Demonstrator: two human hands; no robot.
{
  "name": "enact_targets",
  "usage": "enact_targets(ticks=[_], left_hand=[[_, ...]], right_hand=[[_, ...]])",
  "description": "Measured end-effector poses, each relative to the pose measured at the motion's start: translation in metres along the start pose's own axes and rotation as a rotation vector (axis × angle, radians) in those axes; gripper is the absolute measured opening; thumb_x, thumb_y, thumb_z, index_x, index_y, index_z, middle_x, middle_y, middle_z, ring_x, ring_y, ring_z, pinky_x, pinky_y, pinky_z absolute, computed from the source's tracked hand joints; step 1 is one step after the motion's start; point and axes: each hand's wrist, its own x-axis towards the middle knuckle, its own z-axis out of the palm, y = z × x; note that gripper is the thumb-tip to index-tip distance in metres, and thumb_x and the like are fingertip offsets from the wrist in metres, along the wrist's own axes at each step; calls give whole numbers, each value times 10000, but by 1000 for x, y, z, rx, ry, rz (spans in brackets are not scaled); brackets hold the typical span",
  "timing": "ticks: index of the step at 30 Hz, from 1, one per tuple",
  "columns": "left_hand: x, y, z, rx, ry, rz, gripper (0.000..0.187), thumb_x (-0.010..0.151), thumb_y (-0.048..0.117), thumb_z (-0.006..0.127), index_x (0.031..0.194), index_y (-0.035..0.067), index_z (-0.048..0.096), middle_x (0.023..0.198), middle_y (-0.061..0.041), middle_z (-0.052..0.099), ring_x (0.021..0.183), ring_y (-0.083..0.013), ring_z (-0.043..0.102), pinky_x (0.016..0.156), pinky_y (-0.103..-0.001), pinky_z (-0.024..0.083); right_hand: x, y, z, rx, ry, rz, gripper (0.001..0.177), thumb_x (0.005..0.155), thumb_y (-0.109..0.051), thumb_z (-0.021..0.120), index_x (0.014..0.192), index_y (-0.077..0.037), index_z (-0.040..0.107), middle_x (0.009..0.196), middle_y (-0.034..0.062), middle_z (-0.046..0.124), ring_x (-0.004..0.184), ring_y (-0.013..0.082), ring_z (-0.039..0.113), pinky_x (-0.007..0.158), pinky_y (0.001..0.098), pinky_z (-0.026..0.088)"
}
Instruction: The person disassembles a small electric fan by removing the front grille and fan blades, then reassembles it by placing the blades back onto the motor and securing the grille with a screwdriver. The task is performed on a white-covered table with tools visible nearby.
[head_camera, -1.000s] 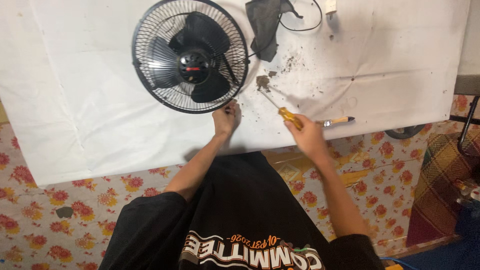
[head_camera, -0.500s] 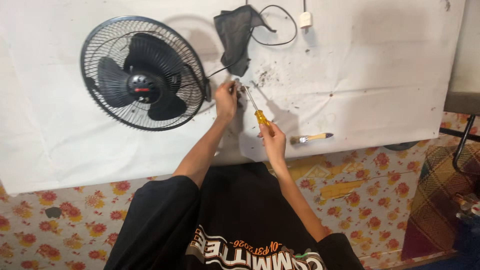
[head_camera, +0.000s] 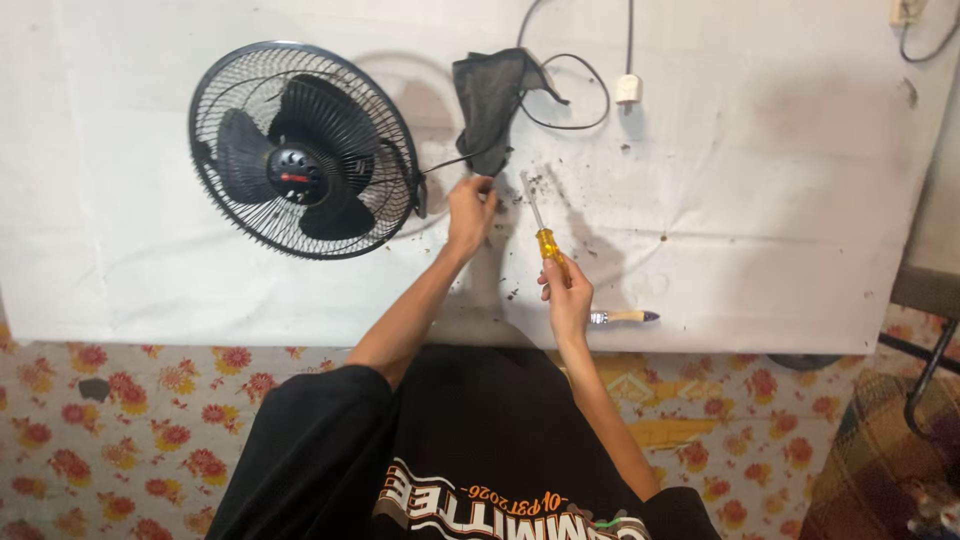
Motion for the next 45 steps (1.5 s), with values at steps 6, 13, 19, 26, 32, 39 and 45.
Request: enact_targets(ticks=[6, 13, 19, 26, 32, 39, 45], left_hand=[[-46, 35, -36, -160, -77, -24, 258, 910, 98, 699, 1150, 17, 751, 987, -188, 748, 825, -244, 742, 759, -356, 600], [-90, 56, -109, -391, -170, -158, 239, 944, 99, 685, 1158, 2, 731, 1076, -113, 703, 862, -154, 743, 702, -266, 619], [-88, 59, -181, -560, -124, -142, 313, 915, 41, 725, 1226, 2, 731, 1000, -87, 725, 902, -105, 673, 769, -260, 567], [-76, 61, -276, -447, -158, 114, 370, 898, -13, 723, 1264, 33, 707, 1044, -53, 687, 906, -104, 682, 769, -236, 589], [-64, 47, -326, -486, -217, 280, 499, 898, -48, 725, 1377, 48, 624, 1086, -65, 705, 966, -136, 713, 846, -266, 625], [-43, 29, -343, -481, -153, 385, 444, 925, -28, 746, 1351, 41, 642, 1123, -91, 771, 1014, -158, 762, 896, -281, 634], [-28, 19, -361, -440, -156, 475, 427, 892, -10, 786, 1301, 22, 668, 1069, -83, 792, 971, -171, 761, 904, -300, 594]], right_hand=[[5, -6, 16, 252, -122, -42, 380, 1059, -258, 593, 1311, 23, 629, 851, 57, 668, 672, 95, 547, 614, 250, 441], [-15, -39, 55, 568, -420, 133, 412, 1014, -275, 533, 1371, -71, 564, 999, 120, 677, 792, 177, 626, 725, 317, 512], [-25, -45, 122, 490, -408, 70, 196, 934, -88, 686, 1092, -64, 573, 806, 37, 563, 609, 161, 543, 539, 337, 452], [-47, -65, 193, 355, -417, 103, 143, 940, -124, 720, 978, 2, 667, 703, 33, 567, 487, 132, 496, 440, 281, 379], [-62, -89, 231, 289, -462, 107, 157, 937, -101, 724, 1014, 34, 694, 662, 36, 556, 485, 118, 487, 432, 279, 379], [-67, -104, 262, 367, -423, 188, 155, 922, -89, 723, 1025, 19, 683, 696, 20, 567, 501, 108, 490, 429, 269, 360], [-73, -104, 279, 392, -406, 203, 145, 926, -99, 712, 1019, 10, 690, 682, 14, 550, 495, 105, 484, 422, 263, 352]])
